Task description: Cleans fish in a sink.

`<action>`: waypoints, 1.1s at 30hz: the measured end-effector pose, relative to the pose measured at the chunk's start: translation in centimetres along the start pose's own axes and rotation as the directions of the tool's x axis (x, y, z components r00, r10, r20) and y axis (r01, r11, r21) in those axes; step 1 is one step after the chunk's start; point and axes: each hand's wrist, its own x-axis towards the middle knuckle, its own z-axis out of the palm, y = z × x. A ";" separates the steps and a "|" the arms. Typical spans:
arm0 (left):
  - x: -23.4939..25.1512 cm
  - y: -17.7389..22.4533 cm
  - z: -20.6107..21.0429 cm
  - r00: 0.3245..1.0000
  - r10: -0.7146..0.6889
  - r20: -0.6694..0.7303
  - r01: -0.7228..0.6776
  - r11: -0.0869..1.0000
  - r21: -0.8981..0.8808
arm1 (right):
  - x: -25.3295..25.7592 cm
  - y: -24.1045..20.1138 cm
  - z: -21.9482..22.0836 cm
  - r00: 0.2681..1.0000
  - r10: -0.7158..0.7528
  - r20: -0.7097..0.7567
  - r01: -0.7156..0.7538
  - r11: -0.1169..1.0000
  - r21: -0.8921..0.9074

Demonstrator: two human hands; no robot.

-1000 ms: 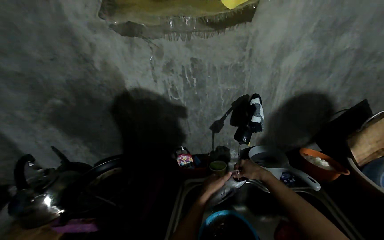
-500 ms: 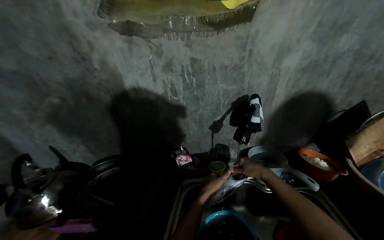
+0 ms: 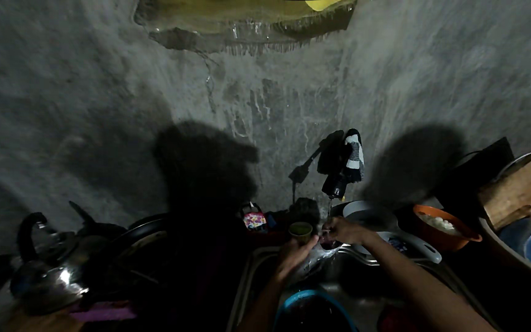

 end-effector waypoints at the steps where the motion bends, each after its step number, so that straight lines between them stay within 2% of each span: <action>1: 0.0 -0.1 0.0 1.000 0.006 -0.009 -0.006 1.000 -0.002 | -0.2 -0.2 -0.1 1.000 -0.005 0.010 0.005 1.000 0.000; 8: -0.1 0.2 0.0 0.999 0.038 -0.024 -0.037 0.998 0.045 | 0.3 0.8 0.2 0.999 -0.030 -0.037 0.030 0.999 0.011; 11: 0.1 0.2 0.3 0.998 0.059 -0.038 -0.057 0.996 0.063 | 0.1 0.5 0.1 0.998 -0.037 -0.047 0.034 0.996 -0.079; 19: 0.5 -0.1 0.7 0.998 0.043 -0.048 -0.046 0.997 -0.069 | -1.2 -1.0 -1.1 1.000 0.019 -0.016 -0.021 0.991 -0.129; 26: 0.7 -0.5 1.2 0.994 0.091 -0.060 -0.095 0.993 -0.065 | -0.3 -0.6 -0.4 0.999 0.015 -0.051 -0.026 0.973 -0.230; 29: 1.0 -1.1 1.5 0.992 0.101 -0.073 -0.108 0.987 -0.115 | -0.5 -0.8 -0.4 0.997 0.024 -0.067 -0.039 0.973 -0.228; 33: 0.9 -1.3 1.4 0.993 0.087 -0.078 -0.096 0.988 -0.125 | -0.3 -0.5 -0.6 1.000 -0.009 -0.012 0.007 0.987 -0.161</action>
